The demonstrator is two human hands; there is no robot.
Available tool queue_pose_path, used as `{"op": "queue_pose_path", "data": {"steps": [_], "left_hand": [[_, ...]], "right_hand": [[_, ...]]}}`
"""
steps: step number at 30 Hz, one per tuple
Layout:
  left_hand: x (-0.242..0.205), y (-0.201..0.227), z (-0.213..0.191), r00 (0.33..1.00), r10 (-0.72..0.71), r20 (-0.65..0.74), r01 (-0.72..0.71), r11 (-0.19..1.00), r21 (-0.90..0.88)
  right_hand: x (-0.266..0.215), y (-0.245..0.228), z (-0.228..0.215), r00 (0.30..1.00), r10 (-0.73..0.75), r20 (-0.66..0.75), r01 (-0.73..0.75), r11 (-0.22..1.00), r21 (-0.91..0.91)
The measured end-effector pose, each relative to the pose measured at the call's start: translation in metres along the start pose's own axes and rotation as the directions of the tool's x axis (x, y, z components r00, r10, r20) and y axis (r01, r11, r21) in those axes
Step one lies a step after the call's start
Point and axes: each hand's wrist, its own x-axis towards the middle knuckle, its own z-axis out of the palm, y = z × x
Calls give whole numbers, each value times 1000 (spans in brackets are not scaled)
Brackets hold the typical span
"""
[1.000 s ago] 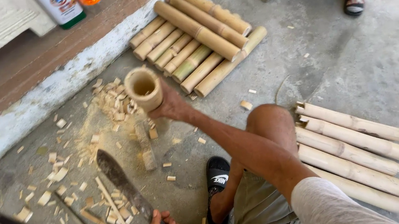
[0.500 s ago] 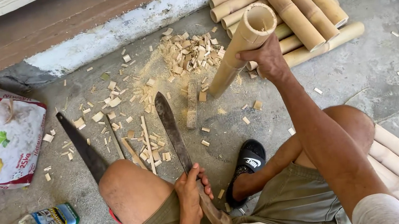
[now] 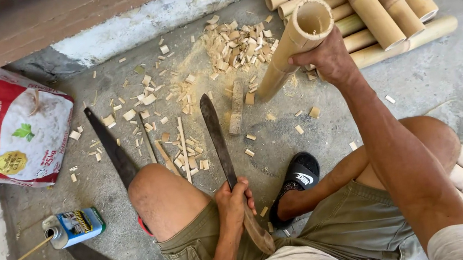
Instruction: The recorder is using a machete and other hand tools to process bamboo stalks, carving and shaping them likely for furniture assembly.
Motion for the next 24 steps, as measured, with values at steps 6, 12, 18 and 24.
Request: {"op": "queue_pose_path", "data": {"steps": [6, 12, 18, 24], "left_hand": [[-4, -5, 4, 977, 206, 59, -214, 953, 215], [-12, 36, 28, 701, 653, 286, -694, 534, 483], [0, 47, 51, 721, 614, 319, -686, 569, 454], [-3, 50, 64, 836, 479, 267, -548, 720, 425]], "right_hand": [[2, 7, 19, 994, -2, -105, 7, 999, 44], [9, 32, 27, 987, 67, -147, -79, 993, -84], [-10, 41, 44, 978, 21, -209, -47, 992, -120], [-20, 50, 84, 890, -43, -454, 25, 999, -45]]}}
